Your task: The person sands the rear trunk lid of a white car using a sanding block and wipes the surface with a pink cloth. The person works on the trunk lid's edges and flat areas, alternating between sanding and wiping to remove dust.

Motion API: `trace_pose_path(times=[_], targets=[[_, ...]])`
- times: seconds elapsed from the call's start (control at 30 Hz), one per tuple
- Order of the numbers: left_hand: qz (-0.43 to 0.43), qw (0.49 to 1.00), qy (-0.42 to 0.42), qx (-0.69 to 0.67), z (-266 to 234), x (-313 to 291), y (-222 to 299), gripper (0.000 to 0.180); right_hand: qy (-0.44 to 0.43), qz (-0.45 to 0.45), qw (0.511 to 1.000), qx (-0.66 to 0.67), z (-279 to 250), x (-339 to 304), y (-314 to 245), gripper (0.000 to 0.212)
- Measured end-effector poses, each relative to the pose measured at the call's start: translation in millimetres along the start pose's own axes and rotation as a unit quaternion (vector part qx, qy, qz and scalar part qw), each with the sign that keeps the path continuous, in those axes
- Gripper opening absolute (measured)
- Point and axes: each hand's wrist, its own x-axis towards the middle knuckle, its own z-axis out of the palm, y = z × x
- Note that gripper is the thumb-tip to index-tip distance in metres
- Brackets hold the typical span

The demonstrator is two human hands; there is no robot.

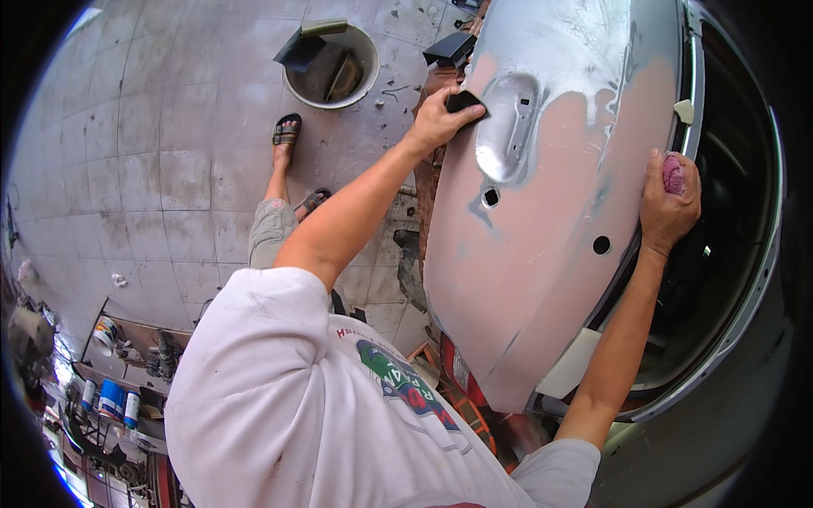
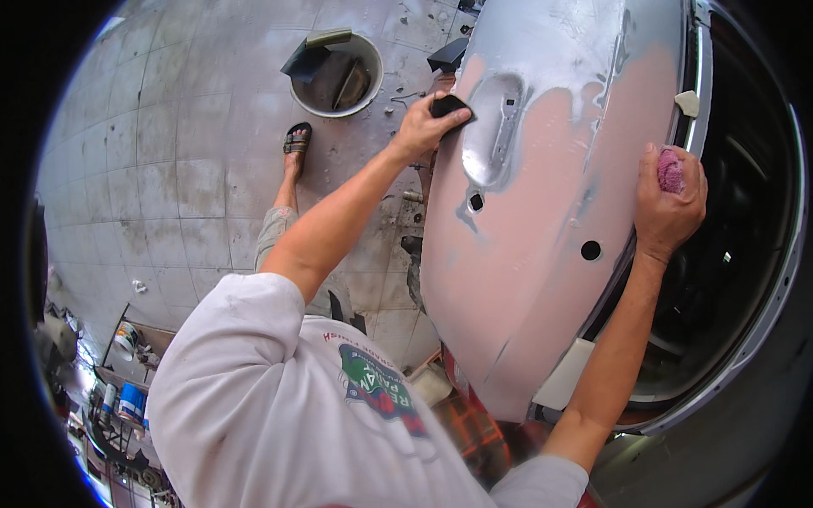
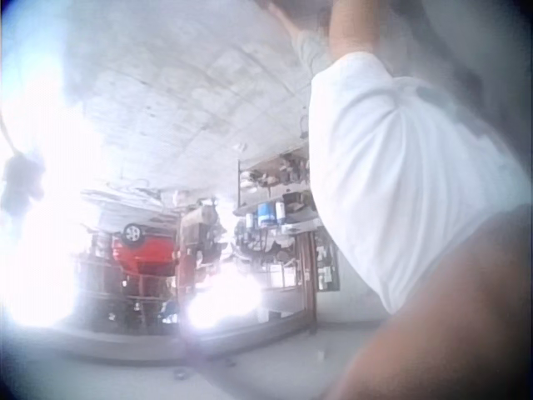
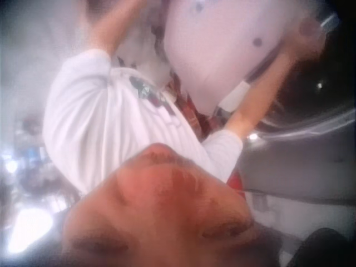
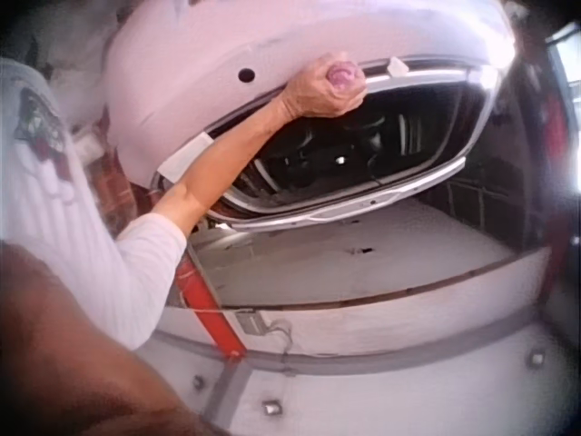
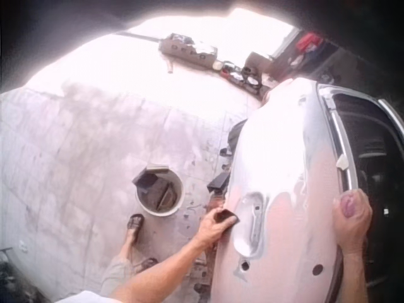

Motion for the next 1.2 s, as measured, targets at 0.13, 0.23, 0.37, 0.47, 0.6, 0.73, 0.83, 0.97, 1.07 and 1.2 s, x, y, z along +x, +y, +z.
trace_pose_path(times=[0.13,0.23,0.37,0.47,0.6,0.73,0.83,0.97,1.07,1.2], targets=[[0.087,0.987,0.070,0.114,-0.1,60.3,1.6,0.042,0.002,-0.012,1.000,0.011,3.0,5.1,3.2,0.026],[0.065,0.995,0.065,0.029,2.2,72.3,11.8,0.045,-0.011,0.015,1.000,0.020,-0.9,10.3,-7.3,0.026],[0.016,0.999,0.027,-0.003,1.4,3.6,-17.3,0.050,-0.008,0.002,1.000,0.002,0.9,6.4,1.3,0.025],[0.117,0.973,0.066,0.190,-1.2,44.6,30.6,0.051,-0.010,-0.004,1.000,0.010,-0.5,4.0,-0.3,0.025],[0.166,0.965,0.054,0.195,6.2,50.3,45.4,0.050,-0.011,0.005,1.000,0.018,0.4,5.2,-1.1,0.024],[0.161,0.967,0.109,0.164,27.5,36.3,26.5,0.046,-0.003,-0.006,1.000,0.014,2.0,5.6,-3.8,0.024],[0.184,0.955,0.136,0.190,49.2,52.5,74.8,0.046,0.004,-0.010,1.000,0.019,0.0,3.3,0.0,0.024],[0.199,0.962,0.073,0.171,12.0,53.1,28.7,0.043,-0.005,-0.002,1.000,0.014,-3.6,7.9,-3.8,0.024],[0.216,0.954,0.065,0.196,24.9,60.1,50.0,0.040,0.002,-0.014,1.000,0.020,2.7,3.6,2.9,0.024],[0.255,0.935,0.039,0.244,27.9,71.3,68.0,0.044,0.000,-0.001,1.000,0.023,1.5,3.6,0.1,0.024]])
